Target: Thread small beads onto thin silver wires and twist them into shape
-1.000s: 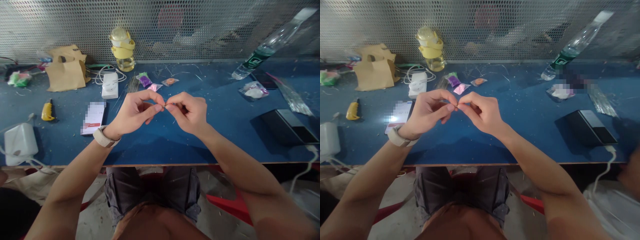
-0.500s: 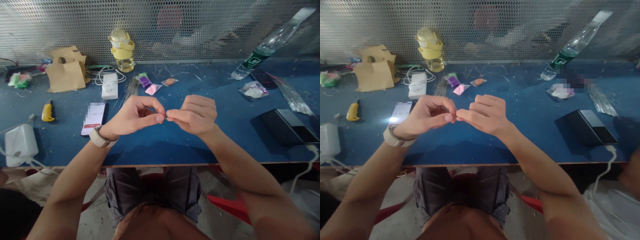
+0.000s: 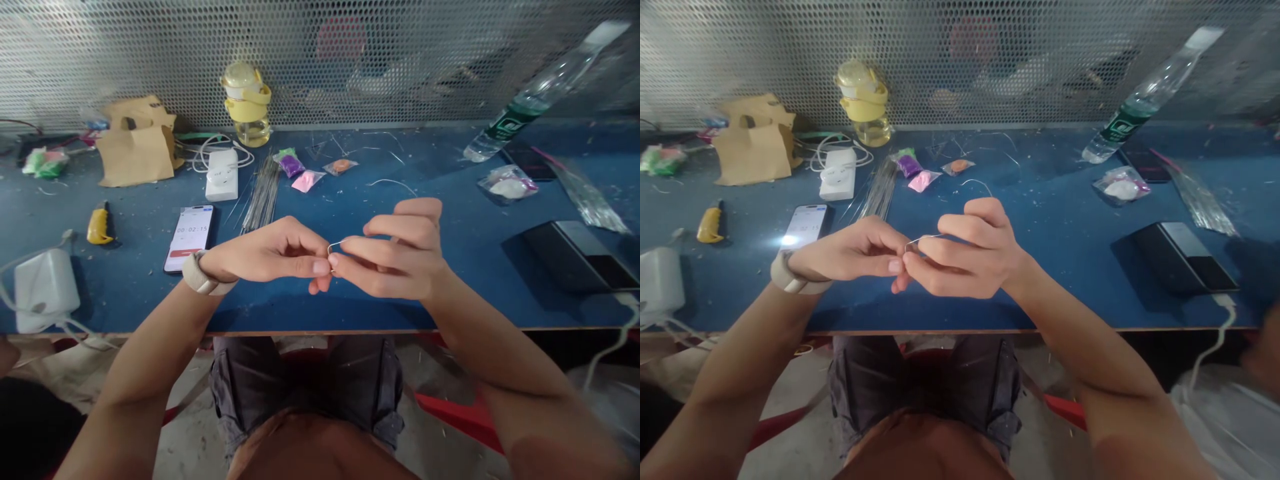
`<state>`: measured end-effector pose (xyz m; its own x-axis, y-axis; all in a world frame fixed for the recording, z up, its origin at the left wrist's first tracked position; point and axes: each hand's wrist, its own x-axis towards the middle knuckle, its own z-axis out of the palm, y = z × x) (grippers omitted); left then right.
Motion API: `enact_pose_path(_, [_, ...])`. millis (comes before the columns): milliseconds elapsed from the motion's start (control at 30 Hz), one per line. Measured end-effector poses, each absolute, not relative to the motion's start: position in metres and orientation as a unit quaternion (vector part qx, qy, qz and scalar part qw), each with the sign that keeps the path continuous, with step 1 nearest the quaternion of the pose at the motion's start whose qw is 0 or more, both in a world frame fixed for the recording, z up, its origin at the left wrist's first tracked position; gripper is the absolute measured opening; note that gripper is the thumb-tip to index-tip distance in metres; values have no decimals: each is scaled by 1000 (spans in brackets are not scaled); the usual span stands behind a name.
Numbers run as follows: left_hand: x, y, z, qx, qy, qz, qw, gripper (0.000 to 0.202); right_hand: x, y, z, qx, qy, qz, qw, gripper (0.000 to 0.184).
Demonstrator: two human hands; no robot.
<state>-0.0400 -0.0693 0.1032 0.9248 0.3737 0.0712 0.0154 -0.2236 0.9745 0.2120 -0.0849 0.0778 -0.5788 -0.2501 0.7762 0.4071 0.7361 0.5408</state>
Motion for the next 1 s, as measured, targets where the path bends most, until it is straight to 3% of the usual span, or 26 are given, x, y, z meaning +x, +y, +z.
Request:
enact_pose_path(233, [-42, -67, 110, 800, 122, 101, 579, 24, 211, -91, 79, -78, -815, -374, 435, 9])
enact_pose_path(467, [-41, -70, 116, 799, 141, 111, 573, 27, 216, -94, 79, -37, -825, -350, 443, 16])
enact_pose_path(733, [-41, -74, 118, 809, 171, 140, 544, 27, 223, -100, 84, -73, -838, -370, 394, 17])
enact_pose_path(867, [-41, -78, 119, 820, 182, 169, 516, 27, 231, -96, 75, -174, -885, -284, 325, 15])
enact_pose_path(1000, [-43, -80, 118, 842, 197, 212, 456, 26, 228, -92, 74, -160, -859, -324, 362, 14])
